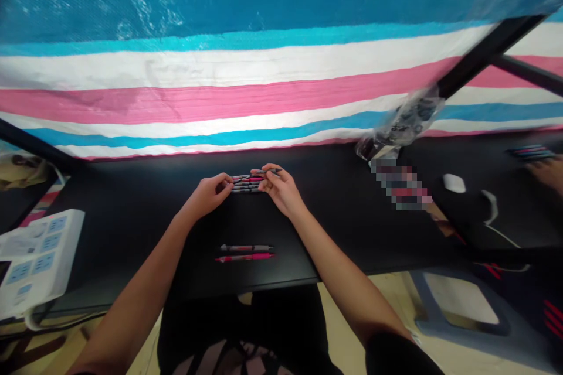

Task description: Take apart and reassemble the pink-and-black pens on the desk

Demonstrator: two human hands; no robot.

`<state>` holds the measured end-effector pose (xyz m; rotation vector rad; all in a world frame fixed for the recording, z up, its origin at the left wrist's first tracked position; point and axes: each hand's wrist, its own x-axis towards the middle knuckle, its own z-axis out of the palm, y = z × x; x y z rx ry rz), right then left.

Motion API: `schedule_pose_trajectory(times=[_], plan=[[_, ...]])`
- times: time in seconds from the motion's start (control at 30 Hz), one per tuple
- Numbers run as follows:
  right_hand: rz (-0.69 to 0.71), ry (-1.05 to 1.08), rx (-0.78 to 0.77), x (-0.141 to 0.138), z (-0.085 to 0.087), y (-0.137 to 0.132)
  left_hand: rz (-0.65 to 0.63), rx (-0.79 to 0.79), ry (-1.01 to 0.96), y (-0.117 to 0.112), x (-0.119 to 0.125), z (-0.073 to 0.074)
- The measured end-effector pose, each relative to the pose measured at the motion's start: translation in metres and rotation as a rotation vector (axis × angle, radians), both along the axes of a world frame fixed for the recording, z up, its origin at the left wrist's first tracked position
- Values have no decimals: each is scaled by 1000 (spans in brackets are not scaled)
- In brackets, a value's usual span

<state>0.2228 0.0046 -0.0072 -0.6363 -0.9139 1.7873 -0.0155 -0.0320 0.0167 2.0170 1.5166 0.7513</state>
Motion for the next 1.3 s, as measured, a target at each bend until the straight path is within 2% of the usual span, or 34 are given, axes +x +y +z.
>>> schedule_pose_trajectory(times=[0.4,0.57,1.17,1.3], plan=[[-4,-22,25,-2,1,-3,0,1,15,-1,3,1],[35,-35,29,-6,0,-5,-6,4,19,-1,4,2],[-34,1,15,-8,0,-5,4,-3,19,1,2,-3],[15,-18,9,-7,2,-6,10,6,24,2,0,-2]])
